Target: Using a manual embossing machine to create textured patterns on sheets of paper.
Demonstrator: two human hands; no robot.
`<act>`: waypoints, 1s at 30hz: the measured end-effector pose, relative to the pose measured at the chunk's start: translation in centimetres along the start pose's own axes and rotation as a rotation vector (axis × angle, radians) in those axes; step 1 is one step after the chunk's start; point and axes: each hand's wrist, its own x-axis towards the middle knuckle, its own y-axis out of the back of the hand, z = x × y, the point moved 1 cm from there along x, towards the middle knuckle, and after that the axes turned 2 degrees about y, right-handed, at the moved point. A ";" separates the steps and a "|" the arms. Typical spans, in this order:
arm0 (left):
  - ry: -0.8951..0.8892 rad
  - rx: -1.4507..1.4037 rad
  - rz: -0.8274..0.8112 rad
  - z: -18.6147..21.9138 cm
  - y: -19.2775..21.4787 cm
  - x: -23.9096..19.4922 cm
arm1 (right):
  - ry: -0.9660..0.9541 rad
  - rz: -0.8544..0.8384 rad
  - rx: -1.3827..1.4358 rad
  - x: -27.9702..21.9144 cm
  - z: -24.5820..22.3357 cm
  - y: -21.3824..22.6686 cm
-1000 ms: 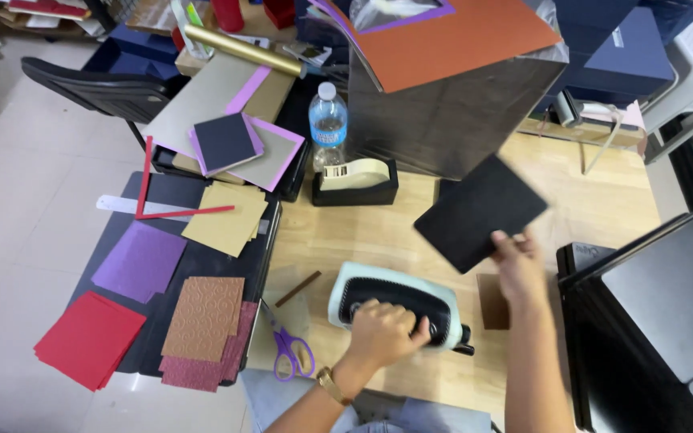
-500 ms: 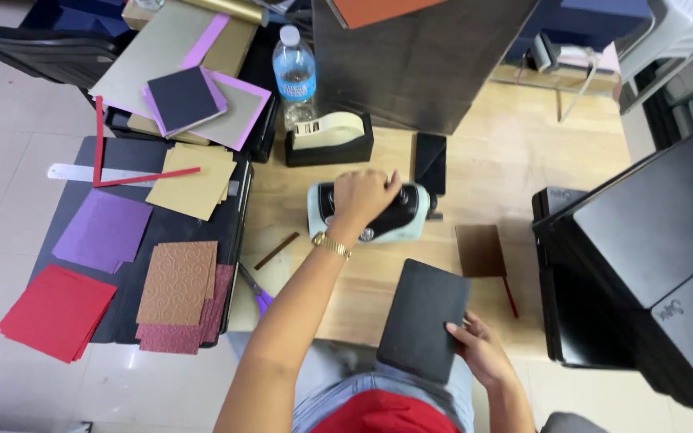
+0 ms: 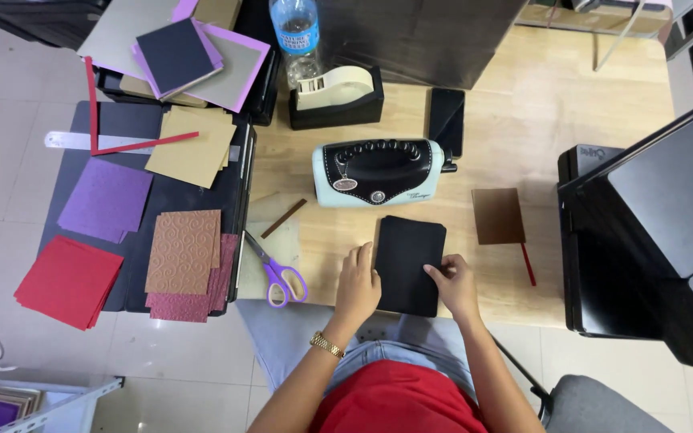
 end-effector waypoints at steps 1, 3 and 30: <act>0.010 0.053 -0.029 -0.3 -0.6 -0.1 | 0.018 0.017 -0.016 0.1 0.4 0.0; 0.013 0.110 -0.061 -0.7 -1.2 0.1 | 0.034 0.040 -0.026 0.7 1.8 -0.3; 0.434 -0.443 -0.321 -6.8 -1.5 2.6 | -0.198 0.115 0.266 -2.2 -0.5 6.5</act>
